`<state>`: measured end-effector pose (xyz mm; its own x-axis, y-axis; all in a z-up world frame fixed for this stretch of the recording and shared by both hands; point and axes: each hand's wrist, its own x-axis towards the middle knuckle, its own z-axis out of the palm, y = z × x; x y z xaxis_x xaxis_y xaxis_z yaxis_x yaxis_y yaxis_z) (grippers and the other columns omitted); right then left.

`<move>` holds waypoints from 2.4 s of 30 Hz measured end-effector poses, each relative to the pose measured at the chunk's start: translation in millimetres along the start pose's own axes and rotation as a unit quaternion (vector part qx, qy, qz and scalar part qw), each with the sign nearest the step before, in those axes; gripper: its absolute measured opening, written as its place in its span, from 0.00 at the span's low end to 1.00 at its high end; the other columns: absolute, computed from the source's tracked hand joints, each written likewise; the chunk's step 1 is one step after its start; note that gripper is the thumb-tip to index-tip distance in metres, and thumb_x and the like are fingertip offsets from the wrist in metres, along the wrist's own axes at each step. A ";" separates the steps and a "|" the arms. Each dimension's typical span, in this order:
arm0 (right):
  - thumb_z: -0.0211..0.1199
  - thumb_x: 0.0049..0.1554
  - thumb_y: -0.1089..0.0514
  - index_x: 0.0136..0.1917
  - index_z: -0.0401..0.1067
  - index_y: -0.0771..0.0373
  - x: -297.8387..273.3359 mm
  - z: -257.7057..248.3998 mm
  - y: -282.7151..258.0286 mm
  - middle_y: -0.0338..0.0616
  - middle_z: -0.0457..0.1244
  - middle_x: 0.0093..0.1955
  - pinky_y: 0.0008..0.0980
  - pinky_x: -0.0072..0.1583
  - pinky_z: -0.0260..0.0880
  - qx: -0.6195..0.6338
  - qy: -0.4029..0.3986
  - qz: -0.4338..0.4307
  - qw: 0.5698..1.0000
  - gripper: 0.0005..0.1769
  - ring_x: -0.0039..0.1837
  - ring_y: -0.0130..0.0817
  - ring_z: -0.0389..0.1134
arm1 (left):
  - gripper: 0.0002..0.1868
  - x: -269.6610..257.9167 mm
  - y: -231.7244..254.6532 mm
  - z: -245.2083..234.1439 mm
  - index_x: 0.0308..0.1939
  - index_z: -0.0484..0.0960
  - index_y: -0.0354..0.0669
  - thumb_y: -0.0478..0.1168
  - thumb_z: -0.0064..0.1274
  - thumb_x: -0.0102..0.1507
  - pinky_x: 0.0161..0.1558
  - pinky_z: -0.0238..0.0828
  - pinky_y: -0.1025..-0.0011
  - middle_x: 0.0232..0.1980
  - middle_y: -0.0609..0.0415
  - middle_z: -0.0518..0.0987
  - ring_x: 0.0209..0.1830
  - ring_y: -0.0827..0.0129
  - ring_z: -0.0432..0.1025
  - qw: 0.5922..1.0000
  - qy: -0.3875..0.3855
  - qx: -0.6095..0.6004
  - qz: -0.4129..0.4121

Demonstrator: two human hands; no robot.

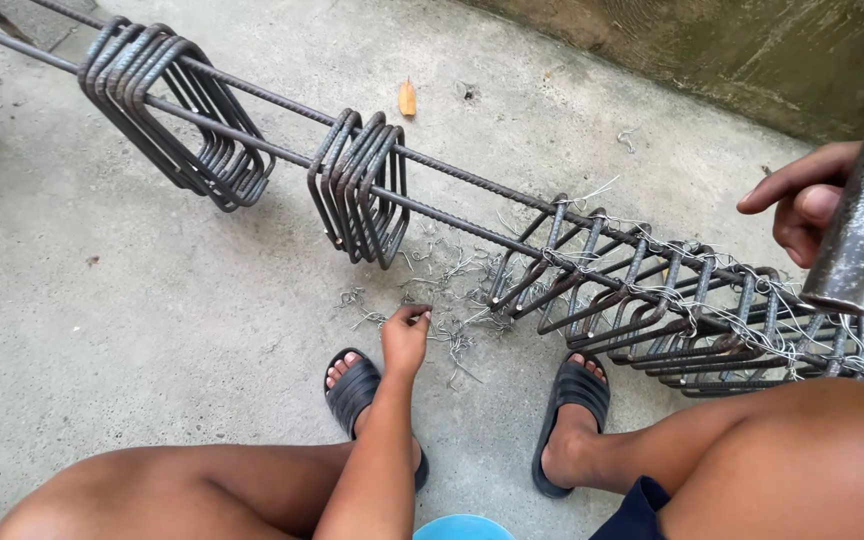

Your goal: The person sits on a concrete floor and uses a metal twisting tool to bind a rebar cage with wire. They pick up wire pieces, wrap them around the rebar intersections, and twist them tight to secure the structure.

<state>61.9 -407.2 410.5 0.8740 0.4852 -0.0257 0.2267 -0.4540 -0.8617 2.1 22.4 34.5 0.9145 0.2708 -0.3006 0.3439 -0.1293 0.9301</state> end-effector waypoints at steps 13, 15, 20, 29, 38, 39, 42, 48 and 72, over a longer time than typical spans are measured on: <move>0.55 0.64 0.67 0.58 0.77 0.79 -17.0 52.8 -117.6 0.67 0.66 0.28 0.49 0.33 0.77 -0.095 0.138 0.146 0.975 0.15 0.33 0.52 0.70 | 0.11 -23.6 86.9 -11.0 0.42 0.88 0.49 0.41 0.54 0.59 0.32 0.71 0.68 0.33 0.57 0.86 0.26 0.65 0.74 0.980 -0.051 0.142 0.132; 0.56 0.62 0.69 0.57 0.78 0.80 -23.1 51.9 -114.0 0.68 0.66 0.28 0.50 0.33 0.75 -0.073 0.138 0.154 0.976 0.15 0.32 0.53 0.70 | 0.08 -33.2 96.3 -16.6 0.37 0.87 0.41 0.37 0.55 0.57 0.27 0.67 0.69 0.28 0.54 0.83 0.22 0.67 0.70 0.966 0.028 0.100 0.238; 0.55 0.64 0.69 0.59 0.77 0.80 -36.4 48.0 -117.1 0.69 0.66 0.29 0.51 0.35 0.76 -0.082 0.146 0.162 0.972 0.15 0.33 0.54 0.70 | 0.13 -8.2 -6.1 -10.8 0.45 0.86 0.34 0.37 0.53 0.60 0.35 0.74 0.68 0.35 0.49 0.85 0.29 0.62 0.77 0.999 -0.012 0.018 -0.028; 0.54 0.65 0.69 0.59 0.76 0.81 -57.6 38.9 -120.0 0.69 0.65 0.30 0.50 0.35 0.75 -0.081 0.154 0.145 0.974 0.15 0.34 0.53 0.69 | 0.16 6.6 -35.6 -19.4 0.51 0.79 0.37 0.29 0.36 0.65 0.31 0.60 0.75 0.35 0.55 0.76 0.23 0.77 0.62 0.876 -0.179 -0.372 -0.248; 0.54 0.65 0.68 0.59 0.76 0.81 -63.4 47.6 -137.9 0.68 0.65 0.30 0.50 0.34 0.75 -0.103 0.162 0.144 0.971 0.15 0.34 0.54 0.70 | 0.12 -2.2 -28.6 -11.8 0.52 0.83 0.41 0.35 0.45 0.70 0.29 0.59 0.78 0.36 0.56 0.78 0.26 0.77 0.62 0.932 -0.111 -0.311 -0.145; 0.54 0.65 0.68 0.59 0.76 0.80 -62.3 47.7 -138.2 0.68 0.65 0.30 0.50 0.35 0.77 -0.113 0.163 0.144 0.969 0.15 0.34 0.54 0.70 | 0.12 -1.5 -24.5 -11.4 0.51 0.85 0.37 0.34 0.46 0.69 0.28 0.58 0.81 0.36 0.53 0.79 0.26 0.76 0.62 0.952 -0.074 -0.280 -0.099; 0.55 0.64 0.68 0.59 0.76 0.81 -64.1 49.1 -137.1 0.68 0.64 0.29 0.48 0.34 0.74 -0.090 0.158 0.128 0.975 0.15 0.34 0.53 0.69 | 0.11 -0.7 -24.0 -10.1 0.47 0.88 0.40 0.36 0.52 0.65 0.33 0.68 0.77 0.36 0.56 0.85 0.30 0.73 0.72 0.997 -0.035 -0.063 -0.003; 0.56 0.64 0.69 0.59 0.77 0.80 -58.6 51.5 -146.3 0.69 0.66 0.33 0.49 0.38 0.74 -0.087 0.164 0.155 0.970 0.15 0.36 0.54 0.70 | 0.15 -14.9 19.2 -14.6 0.49 0.86 0.35 0.40 0.55 0.63 0.31 0.70 0.74 0.33 0.54 0.84 0.24 0.71 0.72 1.000 -0.025 -0.018 0.002; 0.61 0.62 0.60 0.53 0.85 0.68 -24.6 38.8 -105.4 0.57 0.69 0.28 0.37 0.33 0.63 -0.126 0.089 0.146 0.977 0.15 0.30 0.43 0.67 | 0.09 -62.1 198.1 -58.2 0.39 0.85 0.42 0.36 0.48 0.62 0.51 0.72 0.59 0.42 0.53 0.81 0.43 0.56 0.75 0.690 -0.146 0.531 0.470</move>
<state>-0.2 -342.3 482.2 0.9730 0.1808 -0.1435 0.0362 -0.7335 -0.6787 1.0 35.4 249.7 0.7908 -0.5918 0.1564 -0.6095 -0.7849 0.1114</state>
